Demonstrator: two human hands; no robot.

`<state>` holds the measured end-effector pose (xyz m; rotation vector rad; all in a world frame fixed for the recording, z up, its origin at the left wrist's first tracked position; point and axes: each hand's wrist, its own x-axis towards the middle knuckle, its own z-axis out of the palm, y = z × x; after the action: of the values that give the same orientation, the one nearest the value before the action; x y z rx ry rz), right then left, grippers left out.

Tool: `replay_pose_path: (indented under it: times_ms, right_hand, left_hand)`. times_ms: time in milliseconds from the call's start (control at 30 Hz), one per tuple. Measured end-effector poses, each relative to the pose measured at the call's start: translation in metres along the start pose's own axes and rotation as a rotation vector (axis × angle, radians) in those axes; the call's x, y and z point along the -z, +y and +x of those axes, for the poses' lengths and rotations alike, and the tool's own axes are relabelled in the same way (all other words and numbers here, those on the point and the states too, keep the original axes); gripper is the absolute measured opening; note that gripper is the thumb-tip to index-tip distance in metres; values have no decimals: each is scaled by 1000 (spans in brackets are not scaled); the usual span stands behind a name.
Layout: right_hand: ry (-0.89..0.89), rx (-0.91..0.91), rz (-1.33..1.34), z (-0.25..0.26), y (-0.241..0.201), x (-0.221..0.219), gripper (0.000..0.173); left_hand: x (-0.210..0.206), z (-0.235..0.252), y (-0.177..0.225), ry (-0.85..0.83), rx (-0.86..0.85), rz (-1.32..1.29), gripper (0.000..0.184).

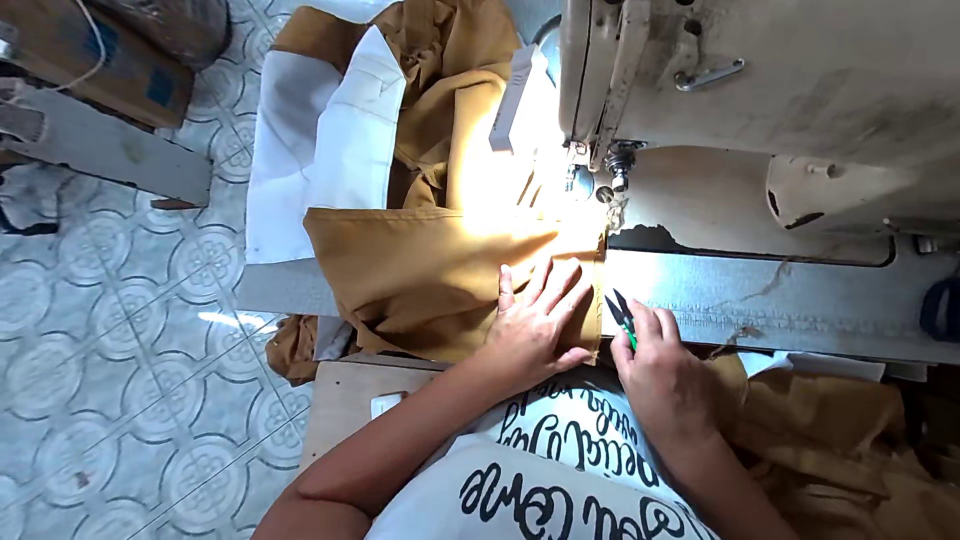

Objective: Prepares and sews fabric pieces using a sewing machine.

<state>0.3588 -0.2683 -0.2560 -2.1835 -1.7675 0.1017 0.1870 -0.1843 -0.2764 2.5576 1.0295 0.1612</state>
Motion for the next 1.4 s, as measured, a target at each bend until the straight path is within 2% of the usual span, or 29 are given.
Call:
replay_pose_path:
  times_ms: [300,467,667,967,1167,1233,1300,1400]
  right_hand:
    - [8,-28,-27,22,-9,-18,31]
    - [-20,-132,53,19,7,-8,39]
    - [44,-104,28,21,9,-5,40]
    - [100,-29,-69,39,0,-14,40]
    - [67,7,-69,51,2,-18,37]
    - [34,-38,-32,54,8,-13,35]
    - [-31,-159,-4,61,24,2,36]
    - [-14,-337,-2,70,71,32,45]
  left_hand:
    - [-1,-4,0,-9,-12,0,77]
    - [0,-6,-2,-8,-43,-12,78]
    - [3,-16,-7,-4,-154,-98,51]
    - [8,-15,-1,-47,-135,-99,48]
    - [7,-18,1,-57,-134,-93,48]
    - [6,-18,0,-62,-136,-91,48]
    - [6,-19,-3,-45,-132,-100,47]
    - [11,-18,-24,73,-92,-126,42]
